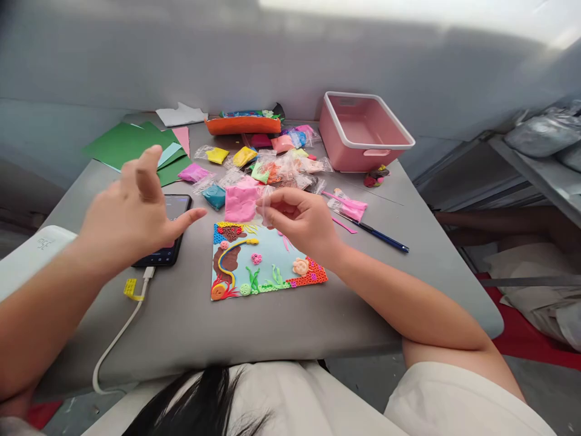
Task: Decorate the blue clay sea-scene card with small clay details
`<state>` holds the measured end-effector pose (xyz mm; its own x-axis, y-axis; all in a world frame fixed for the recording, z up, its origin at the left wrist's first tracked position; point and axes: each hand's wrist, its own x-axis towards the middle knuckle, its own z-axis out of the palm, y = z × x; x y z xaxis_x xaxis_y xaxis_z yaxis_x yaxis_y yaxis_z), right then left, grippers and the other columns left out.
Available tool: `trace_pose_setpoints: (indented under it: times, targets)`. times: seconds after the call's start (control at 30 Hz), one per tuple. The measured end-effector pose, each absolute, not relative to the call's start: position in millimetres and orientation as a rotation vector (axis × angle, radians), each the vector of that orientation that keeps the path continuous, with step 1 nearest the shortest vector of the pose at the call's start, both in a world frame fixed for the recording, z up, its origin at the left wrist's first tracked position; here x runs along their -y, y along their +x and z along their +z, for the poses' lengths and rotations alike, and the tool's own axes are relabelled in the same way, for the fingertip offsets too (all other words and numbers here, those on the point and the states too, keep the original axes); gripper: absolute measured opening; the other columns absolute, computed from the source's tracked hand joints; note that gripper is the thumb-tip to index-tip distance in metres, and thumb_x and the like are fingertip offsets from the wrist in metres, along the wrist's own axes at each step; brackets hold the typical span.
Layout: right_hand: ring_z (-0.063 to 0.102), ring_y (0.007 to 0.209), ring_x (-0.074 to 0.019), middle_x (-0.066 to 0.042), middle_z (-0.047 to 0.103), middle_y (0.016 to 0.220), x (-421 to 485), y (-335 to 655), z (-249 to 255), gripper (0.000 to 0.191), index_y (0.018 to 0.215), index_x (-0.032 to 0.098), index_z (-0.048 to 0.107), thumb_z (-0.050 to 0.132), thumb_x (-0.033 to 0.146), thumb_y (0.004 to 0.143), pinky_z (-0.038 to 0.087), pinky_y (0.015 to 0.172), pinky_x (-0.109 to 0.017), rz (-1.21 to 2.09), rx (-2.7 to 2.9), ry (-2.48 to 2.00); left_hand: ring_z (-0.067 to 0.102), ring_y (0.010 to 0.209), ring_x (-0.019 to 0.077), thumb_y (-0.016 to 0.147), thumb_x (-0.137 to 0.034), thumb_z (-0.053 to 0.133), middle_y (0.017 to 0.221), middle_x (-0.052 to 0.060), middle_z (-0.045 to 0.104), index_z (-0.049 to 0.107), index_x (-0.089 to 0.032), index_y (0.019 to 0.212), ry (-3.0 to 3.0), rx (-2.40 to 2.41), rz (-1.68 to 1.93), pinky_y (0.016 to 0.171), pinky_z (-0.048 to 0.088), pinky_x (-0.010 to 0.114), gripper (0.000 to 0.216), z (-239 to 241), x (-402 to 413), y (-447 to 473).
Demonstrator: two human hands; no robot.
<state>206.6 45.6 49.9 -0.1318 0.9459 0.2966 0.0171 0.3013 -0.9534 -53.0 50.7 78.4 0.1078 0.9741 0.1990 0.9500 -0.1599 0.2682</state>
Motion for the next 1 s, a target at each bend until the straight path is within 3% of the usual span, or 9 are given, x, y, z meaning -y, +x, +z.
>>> trace_pose_setpoints:
  times: [0.07,0.17,0.33,0.47,0.63,0.77,0.87,0.9,1.0]
  targets:
    - [0.066,0.058,-0.0088,0.000,0.070,0.068,-45.5,206.0,50.6,0.010,0.080,0.016,0.074,0.080,0.024,0.079,0.061,0.055,-0.022,1.053,1.451,-0.953,0.053,0.124,0.0678,0.092,-0.060,0.062,0.152,0.040,0.040,0.022,-0.010,0.164,2.206,-2.105,0.097,0.091,0.043,0.081,0.096,83.0,-55.4,-62.1]
    - [0.067,0.059,-0.0085,0.000,0.073,0.074,-45.6,205.6,51.2,0.011,0.081,0.016,0.073,0.079,0.026,0.079,0.062,0.056,-0.022,1.072,1.425,-0.962,0.058,0.115,0.0644,0.092,-0.050,0.060,0.142,0.037,0.051,0.040,-0.009,0.152,2.161,-2.080,-0.097,0.081,0.048,0.078,0.076,79.2,-61.9,-69.1]
    - [0.068,0.060,-0.0082,0.000,0.073,0.074,-46.8,205.3,51.5,0.011,0.080,0.016,0.073,0.079,0.025,0.079,0.063,0.056,-0.020,1.074,1.405,-0.944,0.061,0.111,0.0566,0.089,-0.049,0.060,0.135,0.028,0.053,0.051,-0.012,0.136,2.155,-2.071,0.027,0.078,0.049,0.066,0.061,56.3,-74.8,-74.8]
    - [0.069,0.061,-0.0089,0.000,0.071,0.072,-46.6,205.0,52.2,0.012,0.080,0.017,0.072,0.079,0.026,0.080,0.063,0.056,-0.021,1.102,1.426,-0.944,0.053,0.125,0.0546,0.080,-0.057,0.064,0.127,0.015,0.056,0.060,-0.020,0.117,2.144,-2.094,0.256,0.081,0.045,0.058,0.053,29.5,-85.4,-85.0]
    - [0.070,0.063,-0.0101,0.000,0.072,0.072,-45.3,205.8,53.6,0.015,0.081,0.017,0.073,0.082,0.028,0.079,0.064,0.058,-0.023,1.109,1.423,-0.940,0.047,0.133,0.0553,0.077,-0.056,0.065,0.122,0.012,0.059,0.060,-0.020,0.103,2.160,-1.925,0.581,0.088,0.041,0.061,0.045,14.3,-91.1,-95.3]
    - [0.070,0.061,-0.0098,0.000,0.073,0.073,-45.6,206.1,51.3,0.014,0.080,0.017,0.075,0.085,0.028,0.079,0.063,0.057,-0.023,1.147,1.420,-0.856,0.039,0.142,0.0593,0.079,-0.048,0.070,0.144,0.022,0.051,0.055,-0.017,0.114,2.151,-1.889,0.634,0.103,0.037,0.071,0.050,32.0,-86.0,-85.3]
    - [0.069,0.059,-0.0106,0.000,0.073,0.071,-46.0,204.8,46.8,0.021,0.077,0.018,0.077,0.090,0.035,0.075,0.064,0.057,-0.026,1.172,1.406,-0.801,0.037,0.149,0.0518,0.082,-0.045,0.070,0.153,0.028,0.045,0.050,-0.014,0.128,2.127,-1.500,0.773,0.118,0.029,0.071,0.059,49.9,-73.4,-65.0]
    - [0.069,0.059,-0.0115,-0.001,0.073,0.070,-45.8,204.3,45.0,0.025,0.077,0.018,0.078,0.092,0.039,0.072,0.065,0.057,-0.027,1.174,1.405,-0.808,0.048,0.144,0.0439,0.087,-0.048,0.066,0.149,0.024,0.052,0.047,-0.016,0.135,2.102,-1.344,0.753,0.117,0.039,0.064,0.060,54.8,-67.7,-57.0]
    - [0.071,0.062,-0.0139,-0.003,0.075,0.071,-44.1,202.8,40.9,0.031,0.078,0.019,0.081,0.093,0.046,0.069,0.066,0.058,-0.029,1.156,1.434,-0.856,0.073,0.112,0.0285,0.091,-0.055,0.060,0.126,0.014,0.070,0.047,-0.024,0.141,1.791,-1.014,0.725,0.083,0.064,0.038,0.060,66.3,-49.6,-35.1]
